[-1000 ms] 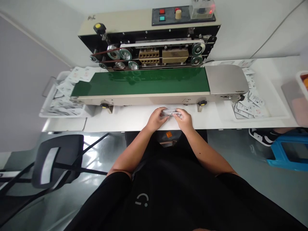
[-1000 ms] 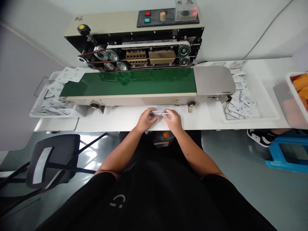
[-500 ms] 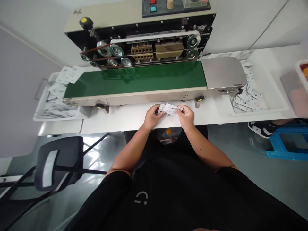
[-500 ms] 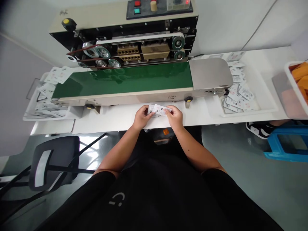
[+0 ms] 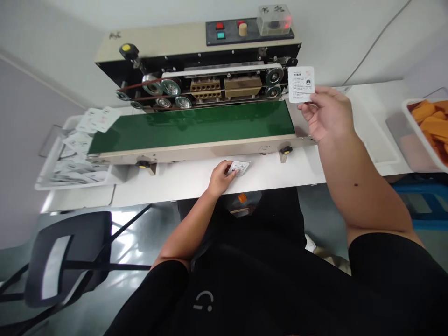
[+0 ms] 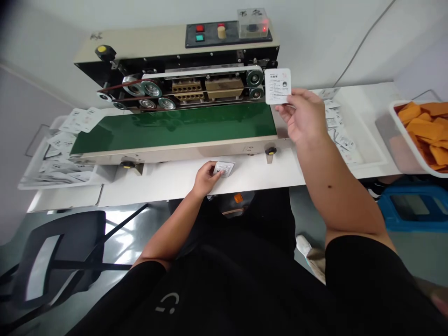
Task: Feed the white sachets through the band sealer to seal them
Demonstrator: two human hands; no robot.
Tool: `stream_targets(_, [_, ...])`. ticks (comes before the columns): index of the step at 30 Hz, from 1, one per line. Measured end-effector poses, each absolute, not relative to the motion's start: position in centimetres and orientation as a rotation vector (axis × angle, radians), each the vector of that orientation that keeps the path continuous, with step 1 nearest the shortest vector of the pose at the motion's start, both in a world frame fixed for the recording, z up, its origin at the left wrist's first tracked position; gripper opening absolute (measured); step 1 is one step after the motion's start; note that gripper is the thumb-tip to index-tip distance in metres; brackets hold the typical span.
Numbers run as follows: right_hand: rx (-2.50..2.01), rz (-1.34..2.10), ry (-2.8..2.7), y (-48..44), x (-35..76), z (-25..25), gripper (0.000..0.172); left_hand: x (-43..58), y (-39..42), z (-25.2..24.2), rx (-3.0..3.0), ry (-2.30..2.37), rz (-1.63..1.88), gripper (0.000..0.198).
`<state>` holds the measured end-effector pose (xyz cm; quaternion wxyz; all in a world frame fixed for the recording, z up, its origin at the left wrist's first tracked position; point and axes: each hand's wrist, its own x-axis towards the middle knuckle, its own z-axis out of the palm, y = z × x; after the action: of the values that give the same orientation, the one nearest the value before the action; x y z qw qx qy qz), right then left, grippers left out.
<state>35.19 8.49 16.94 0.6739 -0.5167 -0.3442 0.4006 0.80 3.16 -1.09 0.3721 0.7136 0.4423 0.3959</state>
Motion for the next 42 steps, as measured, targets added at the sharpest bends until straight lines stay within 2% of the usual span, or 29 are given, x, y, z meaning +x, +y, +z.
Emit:
stream_targets(13, [-1.383, 0.997, -0.599, 13.1, 34.0, 15.7, 0.013, 0.6, 3.1, -0.4, 1.897, 1.099, 0.995, 0.022])
stream_targets(20, [-1.384, 1.045, -0.708, 14.8, 31.9, 15.2, 0.016, 0.6, 2.9, -0.4, 1.894, 1.099, 0.982, 0.02])
stream_targets(23, [-1.355, 1.01, -0.807, 13.4, 30.8, 15.4, 0.018, 0.6, 2.9, -0.4, 1.892, 1.1, 0.985, 0.02])
stream_targets(26, [-1.275, 0.824, -0.957, 8.7, 28.4, 14.8, 0.022, 0.5, 2.9, -0.1, 1.904, 1.1, 0.987, 0.02])
stream_targets(29, [-1.222, 0.69, -1.121, 1.9, 24.8, 11.6, 0.022, 0.4, 3.0, 0.3, 1.906, 1.071, 1.016, 0.018])
stream_targets(32, [-1.3, 0.702, -1.225, -3.3, 21.4, 6.5, 0.02, 0.3, 2.9, 0.1, 1.841, 1.067, 1.057, 0.02])
stream_targets(37, [-1.457, 0.78, -1.339, -4.5, 19.7, 0.1, 0.048, 0.2, 2.7, -0.8, 1.697, 1.09, 0.994, 0.032])
stream_targets(38, [-1.444, 0.81, -1.356, -4.2, 19.8, -0.4, 0.047, 0.2, 2.8, -0.9, 1.705, 1.081, 0.975, 0.034])
stream_targets(41, [-1.404, 0.879, -1.368, -3.2, 20.3, -1.2, 0.024, 0.2, 2.9, -0.7, 1.762, 1.103, 0.962, 0.04])
stream_targets(42, [-1.401, 0.894, -1.362, -3.0, 20.4, -1.2, 0.022, 0.3, 2.9, -0.6, 1.773, 1.123, 0.97, 0.042])
